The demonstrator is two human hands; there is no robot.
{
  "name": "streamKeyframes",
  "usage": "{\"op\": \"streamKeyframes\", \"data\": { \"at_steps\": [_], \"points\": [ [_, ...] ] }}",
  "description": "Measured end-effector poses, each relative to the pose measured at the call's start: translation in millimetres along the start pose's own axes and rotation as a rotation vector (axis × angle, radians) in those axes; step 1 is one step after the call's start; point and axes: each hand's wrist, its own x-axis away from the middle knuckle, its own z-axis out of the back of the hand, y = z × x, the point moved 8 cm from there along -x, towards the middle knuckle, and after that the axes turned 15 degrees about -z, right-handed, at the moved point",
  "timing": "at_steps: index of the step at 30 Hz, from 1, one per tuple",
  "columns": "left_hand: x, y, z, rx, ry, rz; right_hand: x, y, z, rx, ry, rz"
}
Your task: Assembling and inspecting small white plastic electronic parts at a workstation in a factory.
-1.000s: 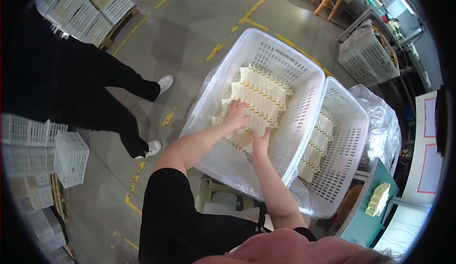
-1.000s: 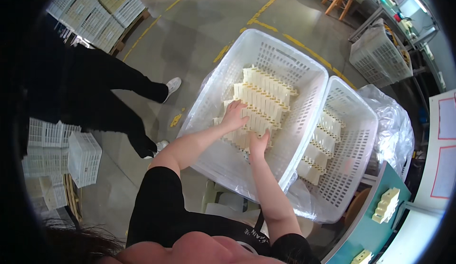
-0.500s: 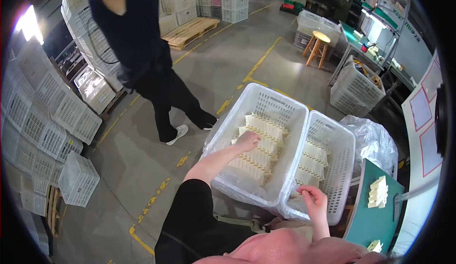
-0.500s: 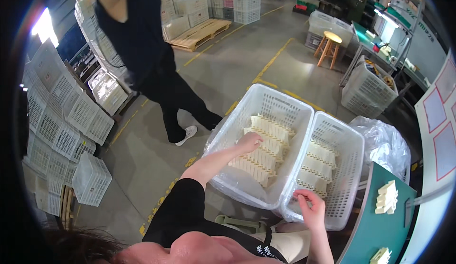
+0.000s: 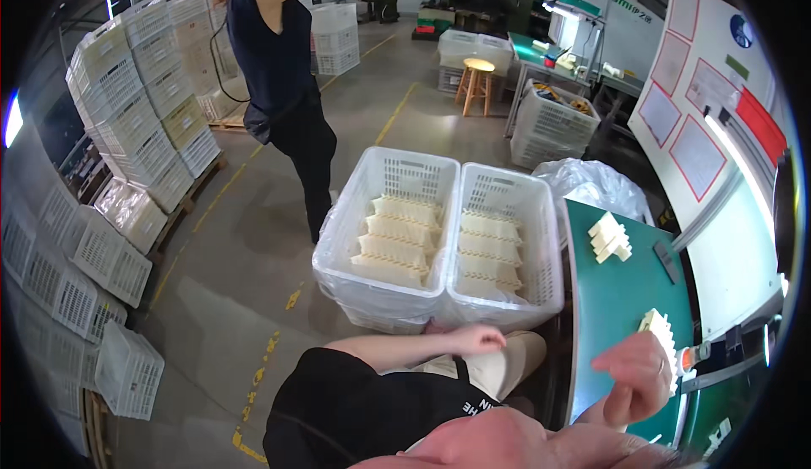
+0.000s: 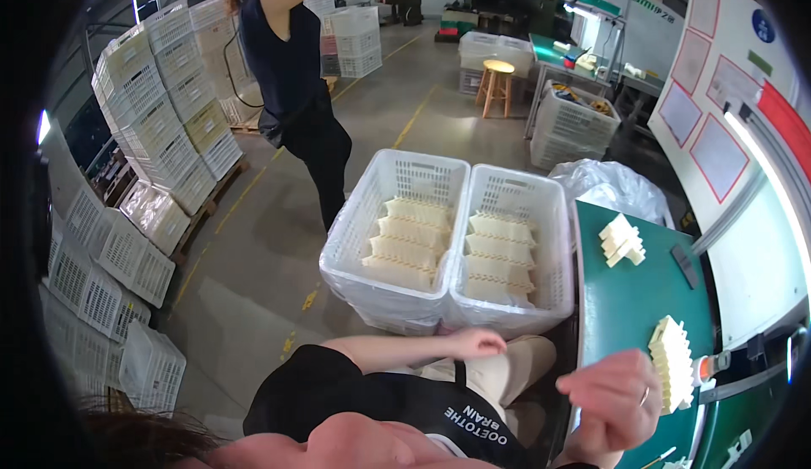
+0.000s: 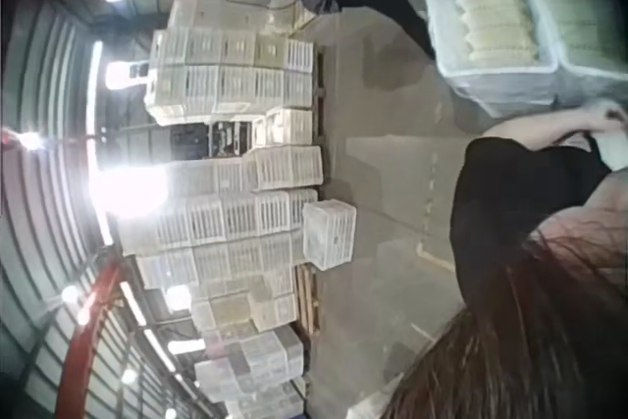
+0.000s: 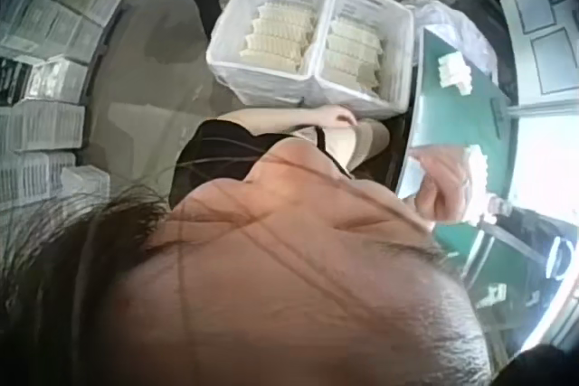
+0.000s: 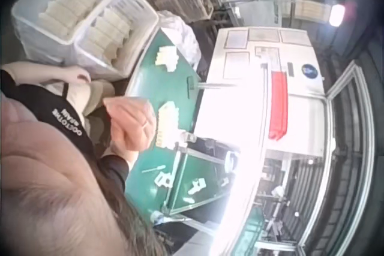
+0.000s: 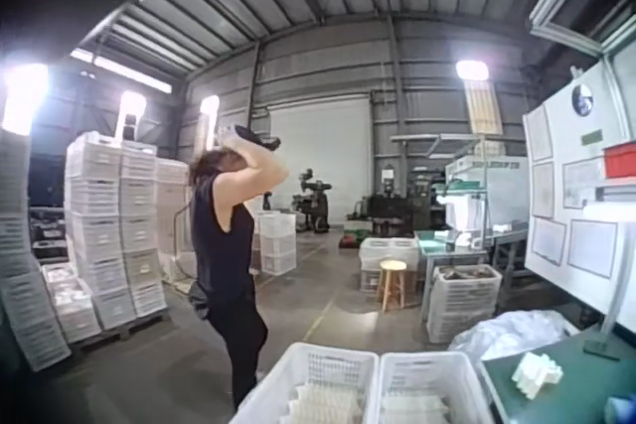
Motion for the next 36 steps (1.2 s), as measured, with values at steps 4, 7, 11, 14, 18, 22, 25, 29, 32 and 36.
{"op": "streamKeyframes", "data": {
  "at_steps": [4, 7, 11, 14, 18, 22, 25, 29, 32, 36],
  "points": [
    [15, -19, -102, 0.118, -0.188, 0.161, 33, -35, 34, 0.11, -0.047, 0.113],
    [11, -3, -114, -0.367, -0.452, -0.051, 58, -50, 56, 0.224, 0.286, 0.023],
    [8, -18, -117, -0.339, -0.404, -0.224, 69, -52, 90, 0.096, -0.116, 0.238],
    [3, -12, -120, -0.42, -0.4, -0.222, 79, -38, 103, 0.181, 0.067, 0.073],
    [0, -10, -117, -0.424, -0.41, -0.222, 76, -30, 107, 0.211, 0.098, 0.03],
    [-6, -2, -107, -0.413, -0.311, -0.244, 71, -21, 113, 0.209, 0.087, 0.047],
    [-4, -1, -101, -0.423, -0.244, -0.212, 75, -24, 117, 0.236, 0.082, 0.033],
    [-4, -1, -105, -0.421, -0.276, -0.162, 78, -19, 127, 0.263, 0.112, -0.005],
    [-5, -2, -109, -0.43, -0.318, -0.109, 74, -12, 126, 0.284, 0.125, -0.07],
    [-12, -1, -106, -0.453, -0.325, -0.118, 70, -3, 121, 0.348, 0.086, -0.083]
  ]
}}
